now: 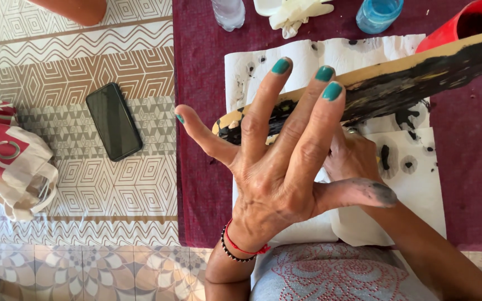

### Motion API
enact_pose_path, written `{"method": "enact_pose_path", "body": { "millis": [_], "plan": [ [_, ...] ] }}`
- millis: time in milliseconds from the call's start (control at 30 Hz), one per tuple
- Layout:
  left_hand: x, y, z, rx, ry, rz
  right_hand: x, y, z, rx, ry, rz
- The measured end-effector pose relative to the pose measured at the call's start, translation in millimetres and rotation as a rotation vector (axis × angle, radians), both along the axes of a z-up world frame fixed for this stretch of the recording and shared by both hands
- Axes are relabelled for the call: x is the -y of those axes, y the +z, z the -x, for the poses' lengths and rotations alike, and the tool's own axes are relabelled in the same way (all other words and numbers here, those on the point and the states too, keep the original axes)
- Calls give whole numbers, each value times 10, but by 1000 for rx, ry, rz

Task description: Painting and wiping a wooden elephant cutout using a scraper and a cloth to create a weathered effect

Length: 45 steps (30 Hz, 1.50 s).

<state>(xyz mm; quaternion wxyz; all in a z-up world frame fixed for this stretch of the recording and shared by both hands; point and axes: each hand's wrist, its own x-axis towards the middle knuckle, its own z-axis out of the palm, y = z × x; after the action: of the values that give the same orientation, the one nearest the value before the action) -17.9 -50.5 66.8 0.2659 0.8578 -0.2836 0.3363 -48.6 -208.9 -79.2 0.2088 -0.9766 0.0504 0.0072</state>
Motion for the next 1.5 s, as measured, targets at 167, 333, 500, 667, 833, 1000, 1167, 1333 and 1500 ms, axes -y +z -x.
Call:
{"method": "enact_pose_path", "body": {
  "millis": [167,333,500,667,833,1000,1167,1333,1500],
  "plan": [
    [-1,-43,-1,9,9,-11,45,-119,4,48,31,3],
    [-7,-61,-2,20,17,-4,121,-333,17,111,60,75],
    [-8,-39,4,7,15,2,96,-224,13,42,62,30],
    [-12,-67,14,-18,7,-2,72,-354,22,190,15,49],
    [-6,-85,11,-8,-4,34,77,-418,29,344,6,142],
    [2,-88,8,-20,4,48,70,-463,18,233,-21,166],
    [-18,-35,17,-53,-9,30,80,-505,29,223,-38,121],
    [-50,0,11,-109,-11,-36,119,-531,34,177,-92,109],
    [-67,-91,5,-68,-12,23,297,-517,41,-2,-7,-32]
  ]
}}
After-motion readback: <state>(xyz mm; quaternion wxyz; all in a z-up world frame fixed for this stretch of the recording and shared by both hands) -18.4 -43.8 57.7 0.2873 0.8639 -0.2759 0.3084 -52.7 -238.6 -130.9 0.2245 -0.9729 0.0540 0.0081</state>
